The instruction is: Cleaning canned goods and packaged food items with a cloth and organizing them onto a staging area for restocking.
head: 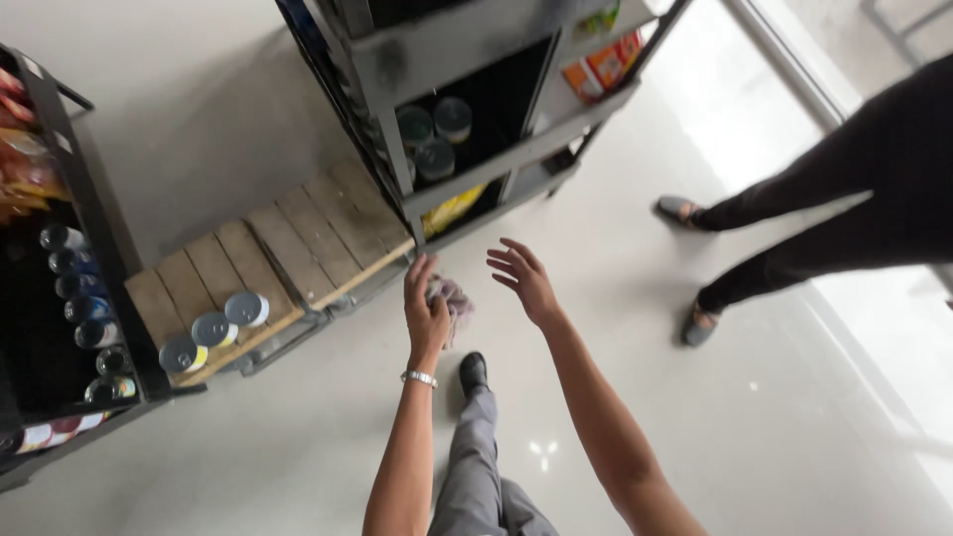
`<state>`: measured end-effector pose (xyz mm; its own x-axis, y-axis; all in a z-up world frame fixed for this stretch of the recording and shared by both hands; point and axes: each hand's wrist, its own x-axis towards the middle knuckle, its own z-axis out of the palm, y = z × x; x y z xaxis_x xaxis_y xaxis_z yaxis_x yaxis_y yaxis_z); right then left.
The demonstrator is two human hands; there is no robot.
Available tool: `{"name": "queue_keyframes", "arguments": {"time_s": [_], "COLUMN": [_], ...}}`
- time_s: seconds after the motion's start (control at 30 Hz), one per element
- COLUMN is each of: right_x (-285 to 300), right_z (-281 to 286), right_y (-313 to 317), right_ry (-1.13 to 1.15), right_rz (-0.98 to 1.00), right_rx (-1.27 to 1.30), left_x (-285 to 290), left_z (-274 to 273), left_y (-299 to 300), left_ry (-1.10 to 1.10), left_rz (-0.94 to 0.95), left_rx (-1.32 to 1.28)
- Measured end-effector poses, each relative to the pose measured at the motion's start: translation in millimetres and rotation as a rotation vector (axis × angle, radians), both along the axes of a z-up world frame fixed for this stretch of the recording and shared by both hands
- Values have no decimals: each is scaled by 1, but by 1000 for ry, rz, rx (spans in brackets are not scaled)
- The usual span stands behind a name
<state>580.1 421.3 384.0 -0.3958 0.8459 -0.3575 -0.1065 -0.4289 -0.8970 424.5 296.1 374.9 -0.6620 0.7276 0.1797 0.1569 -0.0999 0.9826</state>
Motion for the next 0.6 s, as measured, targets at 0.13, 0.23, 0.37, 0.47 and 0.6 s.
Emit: {"name": "queue_keyframes", "arguments": {"time_s": [0.13,0.23,0.37,0.47,0.6], "right_x": [-17,-39,-63,-79,-90], "right_z": [-26,-45,-57,-67,-137], "right_y": [64,111,154,204,270], "right_ry": [-96,-134,-245,-376,-289], "right_rz": [94,140,150,242,292], "right_rx": [47,80,207,468,768], "left_x": [-4,-20,-34,-55,-68], "left_z": [-34,-63,-18,-37,-50], "left_y": [60,115,163,215,245], "left_ry": [-3,-82,238,422,476], "left_rz": [-22,-51,-85,-187,-148], "left_rx": [-168,-217,-527,-701,-747]}}
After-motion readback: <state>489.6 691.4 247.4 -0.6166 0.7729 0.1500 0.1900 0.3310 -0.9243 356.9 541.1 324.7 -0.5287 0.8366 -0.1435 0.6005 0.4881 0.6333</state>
